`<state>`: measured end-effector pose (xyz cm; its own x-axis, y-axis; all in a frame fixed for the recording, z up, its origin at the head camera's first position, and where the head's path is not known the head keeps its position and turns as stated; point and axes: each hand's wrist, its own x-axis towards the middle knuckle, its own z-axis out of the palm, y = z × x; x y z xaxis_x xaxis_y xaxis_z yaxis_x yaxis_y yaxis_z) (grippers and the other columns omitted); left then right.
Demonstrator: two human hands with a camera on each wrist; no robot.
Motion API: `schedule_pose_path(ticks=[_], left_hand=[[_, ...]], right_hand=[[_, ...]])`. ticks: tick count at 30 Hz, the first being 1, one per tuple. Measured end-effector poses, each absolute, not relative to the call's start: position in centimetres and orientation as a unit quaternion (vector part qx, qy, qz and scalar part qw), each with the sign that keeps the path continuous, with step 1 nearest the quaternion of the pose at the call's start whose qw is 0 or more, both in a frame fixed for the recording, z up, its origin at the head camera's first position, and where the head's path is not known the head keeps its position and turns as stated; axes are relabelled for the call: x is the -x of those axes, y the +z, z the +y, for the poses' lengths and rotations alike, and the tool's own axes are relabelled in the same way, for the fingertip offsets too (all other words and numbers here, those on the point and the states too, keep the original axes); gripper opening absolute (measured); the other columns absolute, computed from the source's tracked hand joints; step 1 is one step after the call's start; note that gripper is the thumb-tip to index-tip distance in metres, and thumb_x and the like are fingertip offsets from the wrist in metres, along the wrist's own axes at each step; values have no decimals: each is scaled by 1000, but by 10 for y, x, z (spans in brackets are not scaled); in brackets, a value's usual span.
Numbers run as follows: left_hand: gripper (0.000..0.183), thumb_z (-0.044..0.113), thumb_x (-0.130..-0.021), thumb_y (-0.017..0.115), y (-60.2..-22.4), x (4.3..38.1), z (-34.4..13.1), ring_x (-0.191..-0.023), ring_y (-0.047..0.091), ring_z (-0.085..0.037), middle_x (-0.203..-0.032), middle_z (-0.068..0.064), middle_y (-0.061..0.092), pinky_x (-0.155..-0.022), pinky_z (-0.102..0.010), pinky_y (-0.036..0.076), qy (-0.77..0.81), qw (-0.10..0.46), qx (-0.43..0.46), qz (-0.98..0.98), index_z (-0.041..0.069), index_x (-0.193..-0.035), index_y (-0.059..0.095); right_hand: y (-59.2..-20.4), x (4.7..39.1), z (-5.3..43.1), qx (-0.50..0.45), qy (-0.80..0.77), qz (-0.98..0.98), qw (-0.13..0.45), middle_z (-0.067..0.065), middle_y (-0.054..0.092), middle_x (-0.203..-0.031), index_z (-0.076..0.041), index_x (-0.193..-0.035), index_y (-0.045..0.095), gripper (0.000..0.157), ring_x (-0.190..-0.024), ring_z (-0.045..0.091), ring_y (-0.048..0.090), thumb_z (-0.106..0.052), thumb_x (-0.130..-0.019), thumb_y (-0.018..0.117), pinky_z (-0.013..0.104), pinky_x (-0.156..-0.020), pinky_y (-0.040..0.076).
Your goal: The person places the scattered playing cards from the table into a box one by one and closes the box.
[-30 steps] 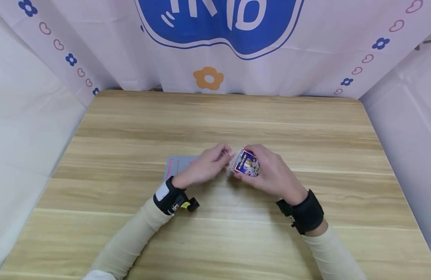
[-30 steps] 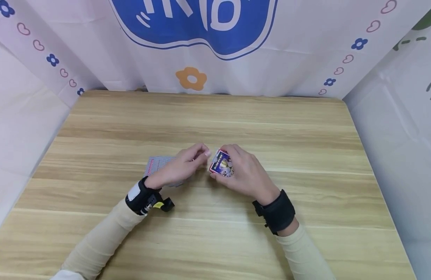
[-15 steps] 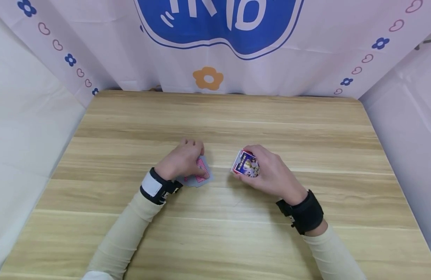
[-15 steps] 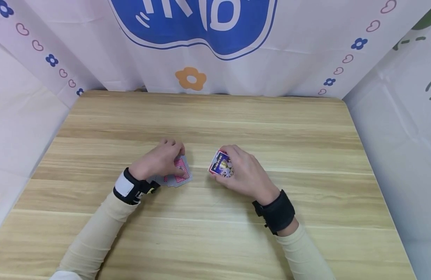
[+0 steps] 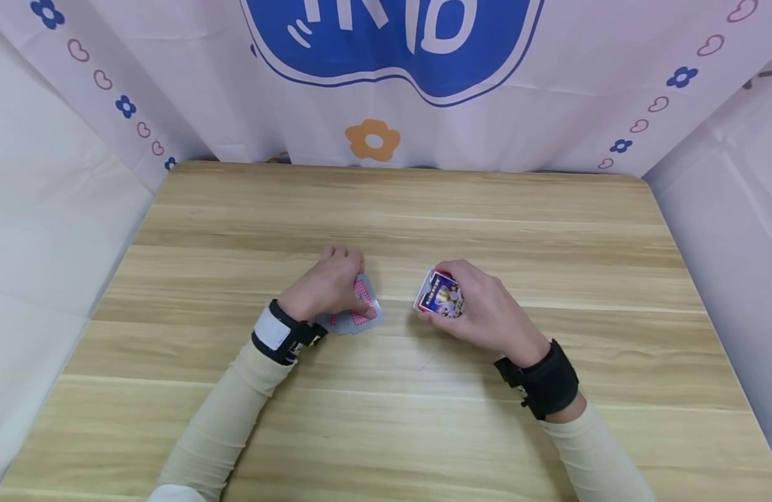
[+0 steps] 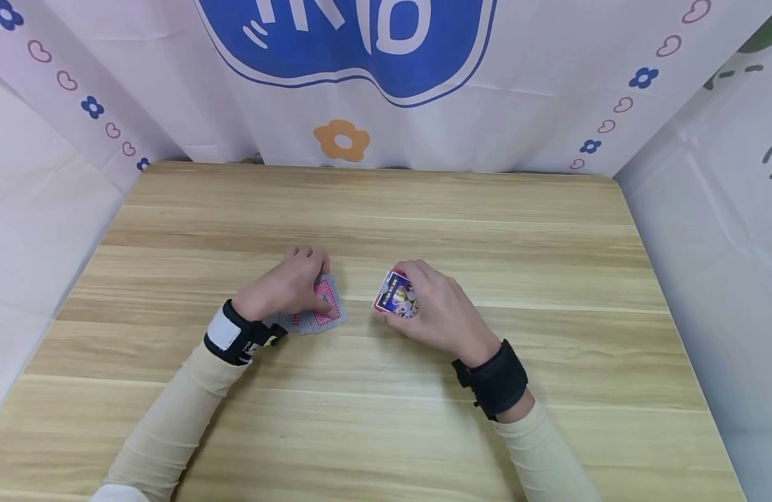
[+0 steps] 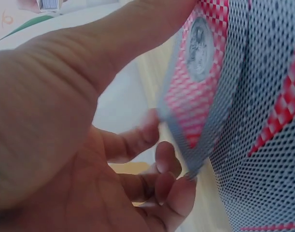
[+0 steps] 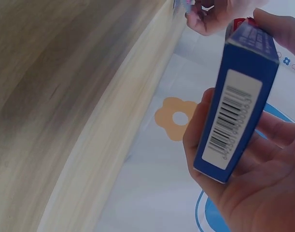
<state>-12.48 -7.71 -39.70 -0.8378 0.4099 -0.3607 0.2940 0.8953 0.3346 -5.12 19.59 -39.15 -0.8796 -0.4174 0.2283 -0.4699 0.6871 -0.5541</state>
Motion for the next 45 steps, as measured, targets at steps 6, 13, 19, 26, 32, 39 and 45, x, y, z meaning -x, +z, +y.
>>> schedule_pose_path(ticks=[6,13,19,26,32,39,45], left_hand=[[47,36,-86,89,-396,127,-75,-100,56,-26,-103,-10,61,-71,-31,50,140,259,-204,934,8,-111,60],[27,28,-101,72,-381,123,-79,-74,60,-16,-85,-4,60,-61,-29,50,239,297,-241,892,8,-115,60],[26,31,-105,66,-369,120,-77,-69,59,-18,-84,-2,63,-60,-29,48,373,260,-259,852,10,-117,56],[25,30,-103,69,-367,115,-67,-74,68,-30,-90,-6,72,-61,-29,50,451,224,-213,837,13,-116,58],[24,28,-102,70,-369,110,-61,-74,66,-25,-91,-4,72,-63,-30,50,461,211,-217,834,14,-117,58],[23,26,-103,69,-376,107,-54,-71,67,-21,-92,-6,72,-62,-29,53,486,205,-213,822,11,-115,56],[26,29,-103,69,-378,98,-44,-73,64,-25,-91,-7,68,-64,-31,51,501,176,-192,825,12,-116,54]], right_hand=[[-392,51,195,-240,312,-918,37,13,70,-125,-2,-136,58,72,-98,22,69,-39,-83,90,39,-83,62],[-392,51,195,-243,310,-918,38,13,70,-124,-2,-136,58,73,-96,21,69,-38,-82,90,37,-81,62],[-391,51,195,-251,307,-917,41,12,70,-122,-3,-135,58,73,-95,20,69,-40,-82,90,36,-81,61],[-391,51,195,-256,309,-915,36,11,70,-121,-3,-135,58,70,-94,18,68,-39,-83,90,34,-79,61],[-390,50,194,-270,310,-911,35,10,70,-122,-4,-133,59,69,-94,16,68,-36,-82,91,32,-79,61],[-390,49,192,-284,311,-906,37,10,69,-121,-4,-131,59,68,-93,15,67,-36,-81,92,30,-77,60],[-391,48,191,-276,309,-908,58,11,70,-120,-2,-132,59,70,-91,16,67,-36,-81,92,31,-75,59]])
